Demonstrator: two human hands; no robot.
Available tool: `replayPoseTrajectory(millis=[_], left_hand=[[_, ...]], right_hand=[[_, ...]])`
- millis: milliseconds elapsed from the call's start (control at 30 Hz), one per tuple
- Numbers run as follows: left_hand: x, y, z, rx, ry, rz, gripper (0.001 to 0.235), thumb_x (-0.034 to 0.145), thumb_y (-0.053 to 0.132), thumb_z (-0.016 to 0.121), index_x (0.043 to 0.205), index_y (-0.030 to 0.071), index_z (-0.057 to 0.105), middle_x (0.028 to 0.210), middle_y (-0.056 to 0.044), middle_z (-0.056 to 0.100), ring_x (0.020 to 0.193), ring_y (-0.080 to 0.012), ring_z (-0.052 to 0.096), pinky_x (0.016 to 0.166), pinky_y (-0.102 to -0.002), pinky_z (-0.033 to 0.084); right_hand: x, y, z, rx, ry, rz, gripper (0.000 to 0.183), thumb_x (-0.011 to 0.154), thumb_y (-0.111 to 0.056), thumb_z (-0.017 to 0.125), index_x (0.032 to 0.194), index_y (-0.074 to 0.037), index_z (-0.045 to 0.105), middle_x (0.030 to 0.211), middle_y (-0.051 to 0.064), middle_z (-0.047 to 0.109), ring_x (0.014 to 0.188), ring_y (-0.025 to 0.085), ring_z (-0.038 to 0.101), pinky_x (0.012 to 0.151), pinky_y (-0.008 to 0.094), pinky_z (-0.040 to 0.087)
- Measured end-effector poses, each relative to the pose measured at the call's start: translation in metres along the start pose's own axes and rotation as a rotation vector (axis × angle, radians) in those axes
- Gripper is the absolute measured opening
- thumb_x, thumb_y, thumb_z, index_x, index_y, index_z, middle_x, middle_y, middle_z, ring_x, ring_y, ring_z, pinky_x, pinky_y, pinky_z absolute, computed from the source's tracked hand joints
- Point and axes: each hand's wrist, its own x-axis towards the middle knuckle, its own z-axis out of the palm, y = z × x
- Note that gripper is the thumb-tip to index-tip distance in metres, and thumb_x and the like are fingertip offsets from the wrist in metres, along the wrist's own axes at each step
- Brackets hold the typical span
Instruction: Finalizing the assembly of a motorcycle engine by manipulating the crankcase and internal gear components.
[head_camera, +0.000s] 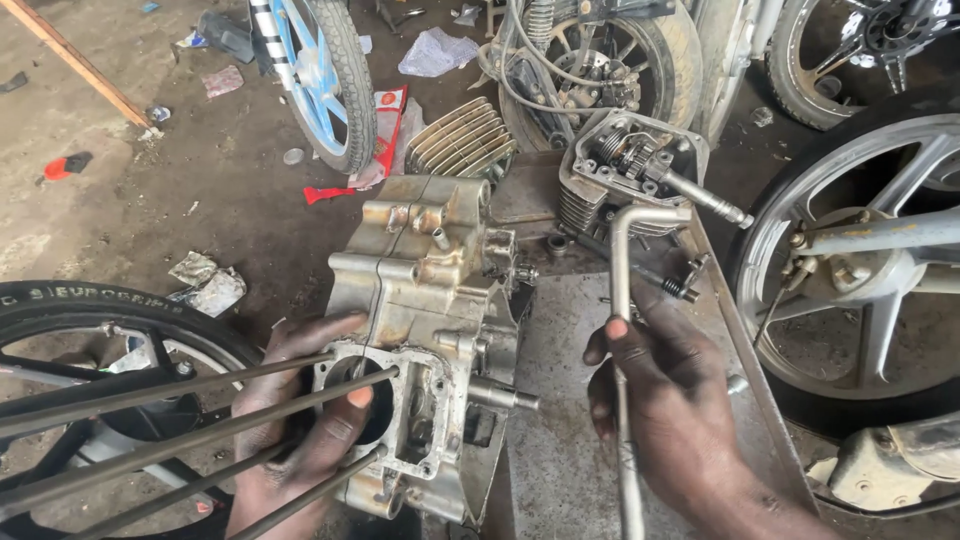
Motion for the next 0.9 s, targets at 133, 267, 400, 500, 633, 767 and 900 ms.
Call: replayPoseTrajectory(millis=[133, 267, 400, 500, 633, 767, 900], left_hand=[[-0.004, -0.008, -0.001, 0.073, -0.019, -0.037, 0.041, 0.087, 0.023, 0.066, 0.124, 0.006, 0.068, 0.115, -0.008, 0.071, 0.11, -0.0183, 0.057, 0.107, -0.035, 0.037], [-0.003, 0.002, 0.004, 0.04, 0.048, -0.105, 0.037, 0.088, 0.025, 0.065, 0.12, 0.007, 0.07, 0.122, -0.008, 0.067, 0.123, -0.0189, 0.062, 0.124, -0.04, 0.03], [-0.002, -0.006, 0.0, 0.038, 0.025, -0.055, 0.037, 0.089, 0.024, 0.064, 0.121, 0.007, 0.07, 0.128, -0.01, 0.064, 0.137, -0.0204, 0.051, 0.122, -0.038, 0.036], [-0.001, 0.001, 0.003, 0.004, 0.042, -0.077, 0.039, 0.089, 0.025, 0.061, 0.12, 0.003, 0.069, 0.128, -0.013, 0.065, 0.137, -0.0221, 0.053, 0.12, -0.039, 0.038], [0.001, -0.007, -0.005, 0.02, -0.036, -0.027, 0.039, 0.092, 0.025, 0.06, 0.122, 0.003, 0.068, 0.129, -0.014, 0.065, 0.134, -0.0236, 0.057, 0.118, -0.038, 0.042], [0.003, 0.0, 0.0, -0.008, -0.018, -0.071, 0.038, 0.091, 0.025, 0.061, 0.121, 0.003, 0.069, 0.125, -0.012, 0.066, 0.126, -0.0229, 0.062, 0.114, -0.037, 0.044], [0.001, -0.006, -0.003, -0.008, -0.019, -0.06, 0.038, 0.091, 0.024, 0.062, 0.121, 0.003, 0.069, 0.129, -0.014, 0.066, 0.13, -0.0234, 0.062, 0.115, -0.036, 0.045]], right_hand=[[-0.012, 0.01, 0.005, -0.059, -0.118, 0.032, 0.056, 0.093, -0.006, 0.063, 0.149, -0.005, 0.061, 0.071, 0.013, 0.069, 0.036, 0.016, 0.047, 0.024, 0.031, 0.04], [-0.012, 0.019, 0.002, -0.031, -0.176, 0.022, 0.061, 0.09, -0.007, 0.066, 0.151, -0.014, 0.061, 0.067, 0.009, 0.063, 0.037, 0.015, 0.044, 0.027, 0.03, 0.035], [-0.006, 0.018, 0.006, 0.058, -0.103, -0.035, 0.065, 0.089, -0.013, 0.067, 0.153, -0.014, 0.056, 0.069, 0.006, 0.061, 0.036, 0.013, 0.043, 0.023, 0.029, 0.035], [-0.006, 0.019, 0.005, -0.084, -0.207, 0.059, 0.057, 0.092, -0.008, 0.065, 0.149, -0.014, 0.064, 0.064, 0.007, 0.058, 0.039, 0.014, 0.041, 0.03, 0.028, 0.031], [-0.006, 0.018, 0.002, -0.087, -0.182, 0.028, 0.063, 0.09, -0.006, 0.066, 0.152, -0.014, 0.059, 0.067, 0.009, 0.065, 0.038, 0.015, 0.047, 0.027, 0.03, 0.039], [-0.003, 0.014, 0.002, -0.081, -0.217, -0.018, 0.062, 0.091, -0.01, 0.064, 0.153, -0.014, 0.057, 0.063, 0.004, 0.054, 0.038, 0.012, 0.044, 0.028, 0.027, 0.035], [-0.005, 0.016, 0.005, -0.004, -0.158, -0.008, 0.062, 0.09, -0.013, 0.066, 0.151, -0.016, 0.06, 0.064, 0.007, 0.055, 0.036, 0.013, 0.042, 0.027, 0.027, 0.028]])
